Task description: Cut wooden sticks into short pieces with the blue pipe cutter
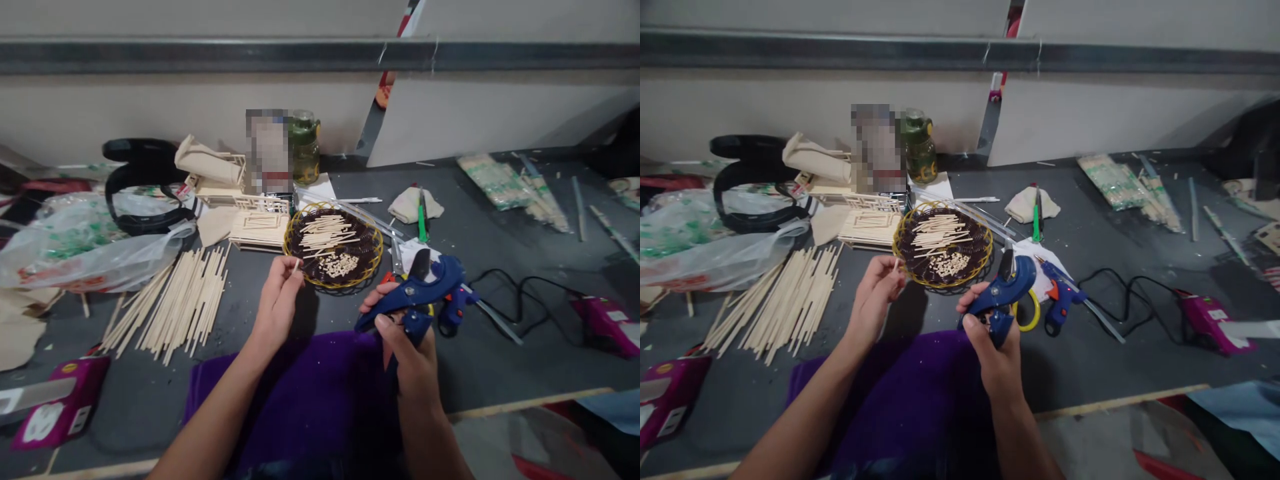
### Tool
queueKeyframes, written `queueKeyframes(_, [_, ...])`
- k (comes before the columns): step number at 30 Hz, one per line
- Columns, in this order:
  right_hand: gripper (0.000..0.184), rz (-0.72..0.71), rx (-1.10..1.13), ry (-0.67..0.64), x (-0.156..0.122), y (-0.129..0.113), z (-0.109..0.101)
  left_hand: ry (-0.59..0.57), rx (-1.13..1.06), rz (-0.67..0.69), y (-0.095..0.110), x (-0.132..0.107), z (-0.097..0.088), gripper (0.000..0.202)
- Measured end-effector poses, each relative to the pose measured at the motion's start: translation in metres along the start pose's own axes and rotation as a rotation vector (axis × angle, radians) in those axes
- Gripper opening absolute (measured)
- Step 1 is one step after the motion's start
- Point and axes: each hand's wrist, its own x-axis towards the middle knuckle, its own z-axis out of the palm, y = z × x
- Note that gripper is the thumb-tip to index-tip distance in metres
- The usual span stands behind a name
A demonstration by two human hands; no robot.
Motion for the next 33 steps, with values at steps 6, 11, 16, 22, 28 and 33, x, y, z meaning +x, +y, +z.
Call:
queueKeyframes(6, [0.025, 0.022, 0.018, 0.033, 0.003, 0.007, 0.001, -0.012, -0.041, 0.067, -0.005, -0.003, 0.0, 0.023])
queueKeyframes(11, [0.025, -0.016, 0.026, 0.07, 0.003, 0.008, 0.005, 0.012, 0.164, 0.23, -0.008, -0.001, -0.002, 0.017])
queueKeyframes(16, [0.025, -0.025, -0.013, 0.086, 0.002, 0.007, 0.006, -0.137, 0.504, 0.484, -0.02, 0.0, 0.004, 0.022])
queueKeyframes(22, [0.027, -0.115, -0.318, -0.016, -0.001, -0.005, -0.001, -0.198, 0.709, 0.541, -0.015, -0.01, 0.002, 0.025])
queueKeyframes(28, [0.018, -0.104, -0.47, -0.196, -0.006, -0.009, -0.007, -0.355, 0.523, 0.282, 0.003, -0.016, -0.008, 0.016])
queueKeyframes(33, [0.033, -0.115, -0.661, -0.244, -0.008, -0.001, 0.003, -0.281, 0.009, 0.002, 0.008, -0.014, -0.006, 0.021])
